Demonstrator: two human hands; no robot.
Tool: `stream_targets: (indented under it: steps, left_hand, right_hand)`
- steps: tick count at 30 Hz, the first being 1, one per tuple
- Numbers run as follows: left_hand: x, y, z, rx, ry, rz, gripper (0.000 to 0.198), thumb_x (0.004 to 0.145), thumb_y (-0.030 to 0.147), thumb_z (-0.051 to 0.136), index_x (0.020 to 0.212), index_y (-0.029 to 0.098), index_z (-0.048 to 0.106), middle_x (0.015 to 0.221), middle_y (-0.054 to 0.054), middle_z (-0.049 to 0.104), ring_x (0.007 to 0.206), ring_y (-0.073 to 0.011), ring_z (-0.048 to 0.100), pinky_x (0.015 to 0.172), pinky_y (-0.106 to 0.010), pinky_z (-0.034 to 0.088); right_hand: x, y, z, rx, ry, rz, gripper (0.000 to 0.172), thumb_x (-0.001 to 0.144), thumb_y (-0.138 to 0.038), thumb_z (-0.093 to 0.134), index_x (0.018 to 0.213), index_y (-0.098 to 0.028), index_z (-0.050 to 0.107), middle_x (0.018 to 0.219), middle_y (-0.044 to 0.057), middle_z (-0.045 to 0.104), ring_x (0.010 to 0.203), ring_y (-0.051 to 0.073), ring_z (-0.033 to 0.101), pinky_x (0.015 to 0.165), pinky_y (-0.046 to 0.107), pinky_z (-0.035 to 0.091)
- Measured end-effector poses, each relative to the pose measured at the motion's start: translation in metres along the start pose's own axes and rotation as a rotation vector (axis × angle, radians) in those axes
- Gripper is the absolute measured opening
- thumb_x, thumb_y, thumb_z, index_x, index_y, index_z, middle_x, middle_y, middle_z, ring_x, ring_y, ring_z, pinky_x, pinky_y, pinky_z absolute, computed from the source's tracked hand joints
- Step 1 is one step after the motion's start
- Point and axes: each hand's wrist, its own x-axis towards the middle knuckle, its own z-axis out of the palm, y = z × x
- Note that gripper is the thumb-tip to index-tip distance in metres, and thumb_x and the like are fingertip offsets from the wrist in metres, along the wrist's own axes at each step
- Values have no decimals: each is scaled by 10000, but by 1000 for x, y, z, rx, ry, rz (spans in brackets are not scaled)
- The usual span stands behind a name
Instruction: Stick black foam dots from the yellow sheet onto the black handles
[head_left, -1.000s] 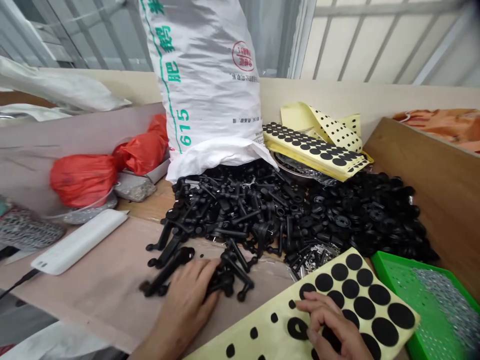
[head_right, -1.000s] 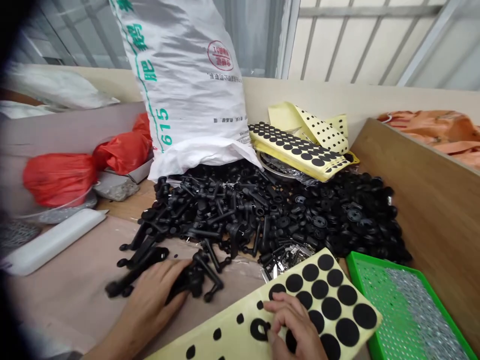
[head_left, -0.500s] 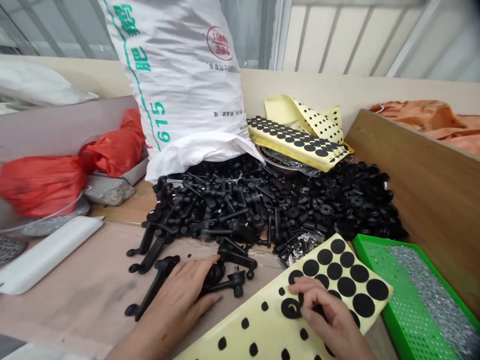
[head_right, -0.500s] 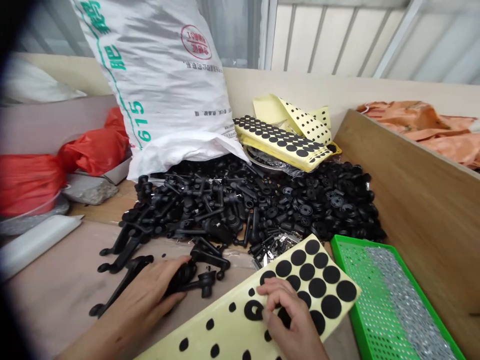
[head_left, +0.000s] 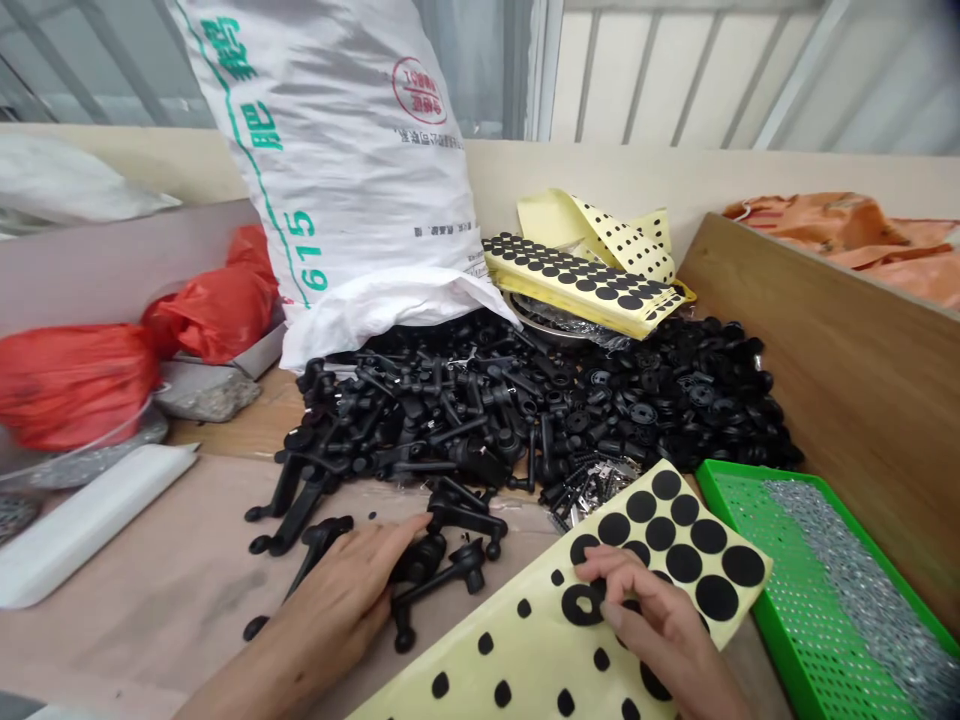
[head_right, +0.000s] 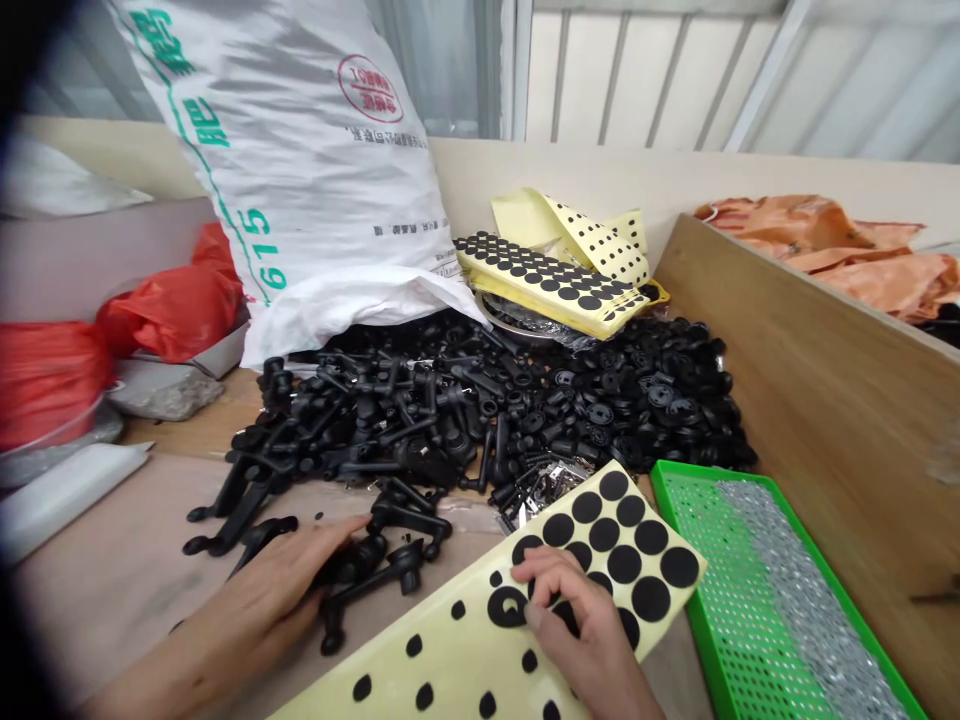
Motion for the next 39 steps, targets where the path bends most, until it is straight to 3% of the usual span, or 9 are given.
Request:
stream_targets:
  steps: [5,10,14,19,23,27,30,34,39]
  left_hand:
    - [-2,-12,3,26,30,-76,497,810,125,396,1296,226,415,1127,-84,682,991,-232,659,841,-318,525]
    - [3,2,-18,-138,101,-349,358,828,299,493,1175,223,447,1062,-84,696,959,-259,678,748,-318,567]
    - [17,38,-26,-611,105,-461,283,771,326,577,1029,249,488,924,-29,698,864,-233,680,712,-308,557]
    - [42,90,-10,-1269,-198,-539,265,733,297,623,960,231,504,730,25,607,599,-133,552,486,-201,430]
    - [60,109,-2,-1185,-260,-468,177,740,314,608,848,181,564,610,39,493,586,-125,456,535,-217,385]
    - [69,109,1,-1086,-304,-432,206,770,369,577,750,164,582,642,10,536,597,-133,459,533,-223,350]
    - [71,106,7,-1180,-404,-451,279,827,415,526,757,154,596,623,0,585,563,-127,483,520,-218,347]
    - [74,107,11,-1421,-432,-552,285,831,448,541,829,164,555,624,-9,633,537,-128,527,536,-228,406]
    - [77,107,6,-1505,-302,-626,380,781,336,597,1109,156,529,522,34,598,460,-94,433,444,-180,314]
  right_hand:
    - [0,-1,1,36,3,-1,184,795,-327,610,647,-229,565,1014,102,723,1166,310,543,987,475,410]
    - [-1,-6,0,100,-13,8,197,795,-343,624,645,-228,567,1001,95,725,1168,302,539,987,449,407]
    - [-1,-5,-5,218,-8,89,233,786,-386,630,639,-223,548,1049,101,706,1193,314,510,991,458,389]
    - [-8,-20,-6,484,-21,61,212,730,-382,695,652,-221,580,1078,84,680,1155,299,525,943,415,422]
    - [-12,-38,-1,670,-100,11,139,722,-335,720,698,-220,645,1102,76,662,1069,266,574,902,381,454]
    - [-13,-39,1,699,-69,17,119,726,-301,726,685,-217,652,1116,68,655,1016,235,588,869,349,460]
    - [-13,-35,0,715,-55,48,122,741,-279,715,668,-216,639,1111,56,656,986,217,588,848,333,455]
    - [-10,-34,-1,739,-39,76,131,732,-261,713,648,-212,625,1052,43,672,955,208,590,841,316,434]
    - [-6,-34,1,734,-4,96,134,714,-239,711,625,-205,617,1030,47,681,951,205,578,846,301,419]
